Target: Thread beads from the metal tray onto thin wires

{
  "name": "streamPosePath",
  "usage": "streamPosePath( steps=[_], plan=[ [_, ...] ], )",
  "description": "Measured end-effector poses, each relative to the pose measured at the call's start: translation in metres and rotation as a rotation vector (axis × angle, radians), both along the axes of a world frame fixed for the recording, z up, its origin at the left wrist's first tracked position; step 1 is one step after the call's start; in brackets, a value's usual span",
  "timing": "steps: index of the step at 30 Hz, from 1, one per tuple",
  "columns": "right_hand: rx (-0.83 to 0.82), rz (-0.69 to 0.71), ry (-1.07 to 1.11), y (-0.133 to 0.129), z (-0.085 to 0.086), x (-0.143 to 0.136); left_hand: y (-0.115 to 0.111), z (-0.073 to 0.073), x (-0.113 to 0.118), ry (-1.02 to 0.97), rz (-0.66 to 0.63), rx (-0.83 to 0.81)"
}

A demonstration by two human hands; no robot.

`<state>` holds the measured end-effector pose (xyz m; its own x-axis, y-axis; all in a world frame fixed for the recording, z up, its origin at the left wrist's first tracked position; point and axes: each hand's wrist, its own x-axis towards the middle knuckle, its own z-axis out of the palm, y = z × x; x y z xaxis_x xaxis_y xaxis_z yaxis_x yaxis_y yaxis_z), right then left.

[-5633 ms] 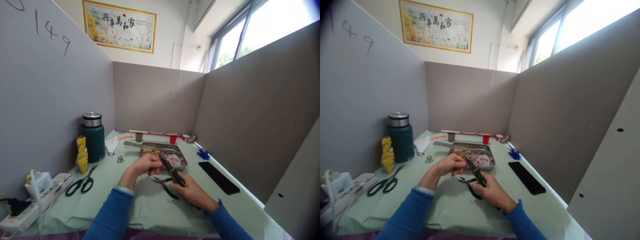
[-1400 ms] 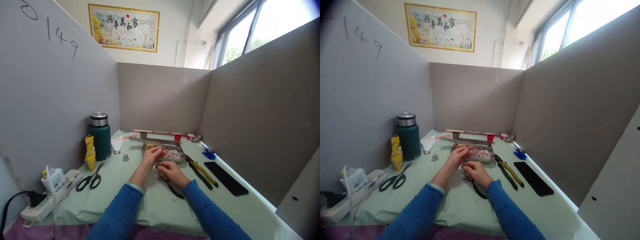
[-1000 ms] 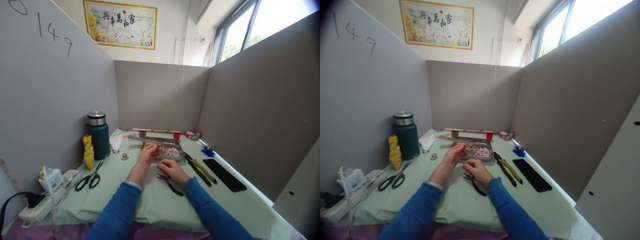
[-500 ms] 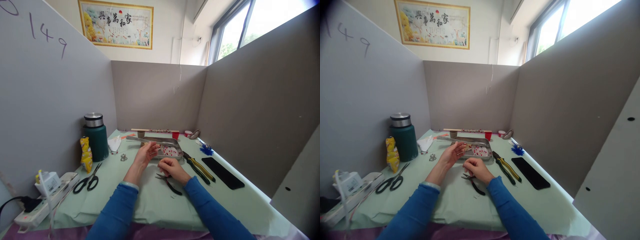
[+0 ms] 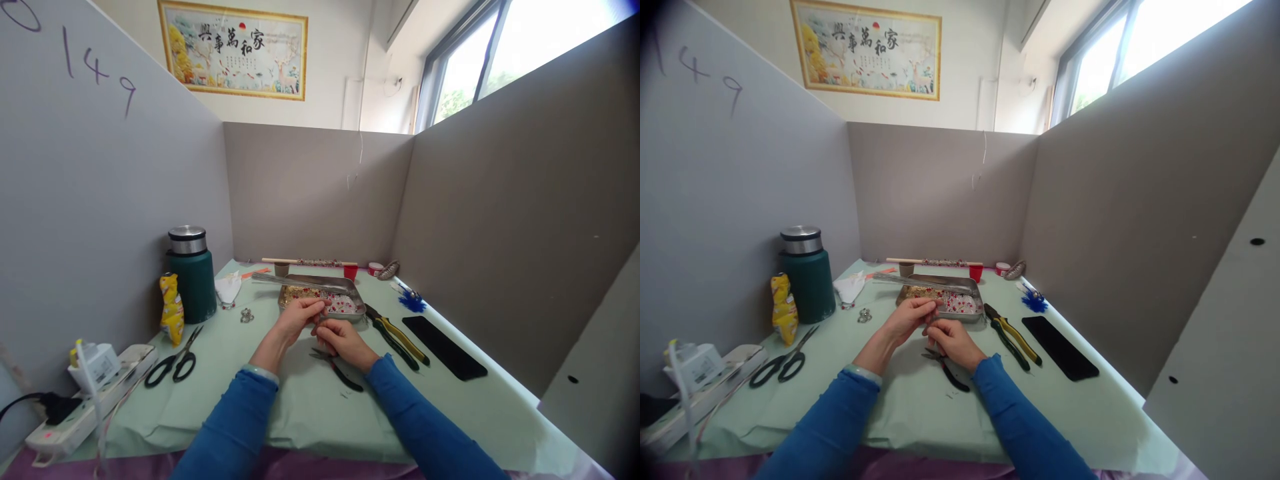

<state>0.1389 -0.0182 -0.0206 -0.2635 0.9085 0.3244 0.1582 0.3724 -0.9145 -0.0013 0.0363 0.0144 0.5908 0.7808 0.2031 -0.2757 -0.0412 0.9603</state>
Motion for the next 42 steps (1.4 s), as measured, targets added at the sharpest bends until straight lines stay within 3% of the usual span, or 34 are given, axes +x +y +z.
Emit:
streamPosePath(
  steps=[5,10,15,23,27,37,42],
  plan=[
    [-0.002,-0.02,0.053,0.0,0.001,-0.001,-0.001,0.002,0.001,-0.023,0.033,0.004],
    [-0.052,-0.042,0.057,-0.003,0.006,-0.001,0.004,0.005,-0.002,-0.189,0.133,-0.064],
    [-0.041,-0.063,0.058,-0.002,0.006,0.0,0.007,0.003,-0.002,-0.265,0.152,-0.094],
    [-0.006,-0.218,0.134,0.006,0.004,0.005,-0.004,0.002,0.005,0.089,0.127,0.093],
    [0.031,-0.316,0.143,0.008,0.005,0.009,0.0,0.001,0.004,0.096,0.218,0.084],
    [0.104,-0.386,0.198,0.008,0.009,0.011,-0.007,-0.002,0.009,0.176,0.046,0.04],
    [0.091,-0.333,0.203,0.007,0.008,0.012,-0.008,0.0,0.008,0.17,0.082,0.035]
  ],
)
